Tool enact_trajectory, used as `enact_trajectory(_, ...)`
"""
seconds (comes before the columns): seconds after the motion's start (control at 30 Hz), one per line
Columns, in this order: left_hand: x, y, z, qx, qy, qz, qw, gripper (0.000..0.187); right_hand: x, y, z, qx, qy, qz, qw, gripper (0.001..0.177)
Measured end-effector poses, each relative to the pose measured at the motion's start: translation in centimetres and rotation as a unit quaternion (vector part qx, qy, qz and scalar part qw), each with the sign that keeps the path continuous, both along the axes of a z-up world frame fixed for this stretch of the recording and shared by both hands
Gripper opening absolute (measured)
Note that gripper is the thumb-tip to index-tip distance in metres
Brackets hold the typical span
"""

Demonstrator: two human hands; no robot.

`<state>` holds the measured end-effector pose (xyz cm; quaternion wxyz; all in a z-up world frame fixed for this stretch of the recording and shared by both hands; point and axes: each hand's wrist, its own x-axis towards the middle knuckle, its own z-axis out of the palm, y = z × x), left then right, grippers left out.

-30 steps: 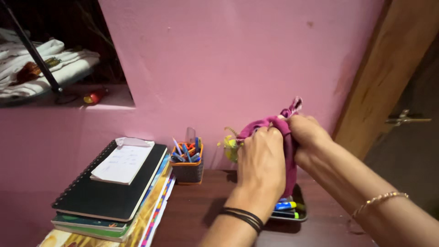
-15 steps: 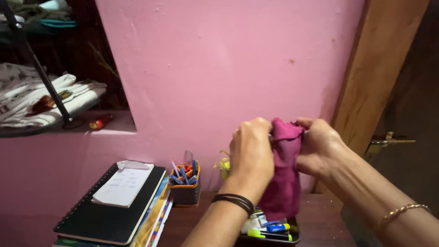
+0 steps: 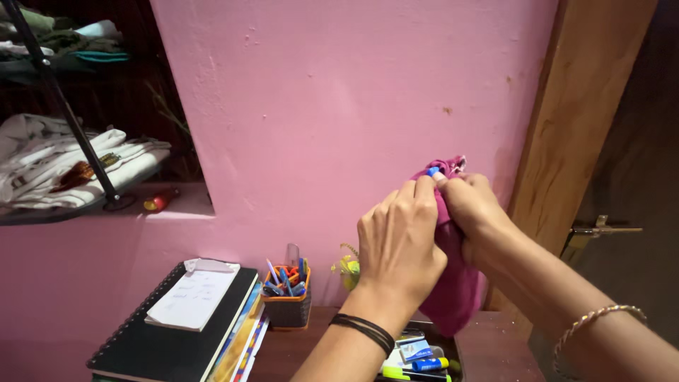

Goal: The person wipes a wooden desk surface with a pink cloth, then cleans individual stationery items including pens, scissors, and highlighters before placing them into a tray. The person also wipes the tray and a small potted plant.

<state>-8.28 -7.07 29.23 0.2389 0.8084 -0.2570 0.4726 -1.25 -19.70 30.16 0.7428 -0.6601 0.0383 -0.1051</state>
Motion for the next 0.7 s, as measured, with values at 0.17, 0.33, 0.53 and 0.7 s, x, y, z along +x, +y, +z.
enact_trajectory(0.17, -0.2, 0.0, 1.2, -0.022, 0.007, 0.004, 1.000, 0.033, -0.9, 0.1, 1.0, 0.085, 0.012, 0.029, 0.996, 0.027)
enact_trajectory(0.33, 0.7, 0.5, 1.9, -0.027, 0.075, -0.057, 0.995, 0.051, -2.4, 0.1, 2.0, 0.125, 0.072, 0.039, 0.989, 0.040)
enact_trajectory(0.53, 1.8, 2.0, 2.9, 0.002, 0.099, -0.037, 0.994, 0.054, -2.9, -0.8, 2.3, -0.058, 0.020, 0.127, 0.990, 0.023)
enact_trajectory(0.7, 1.5, 1.4, 3.7, 0.010, 0.103, -0.035, 0.994, 0.063, -2.1, -0.3, 3.0, -0.128, -0.031, 0.055, 0.990, 0.038)
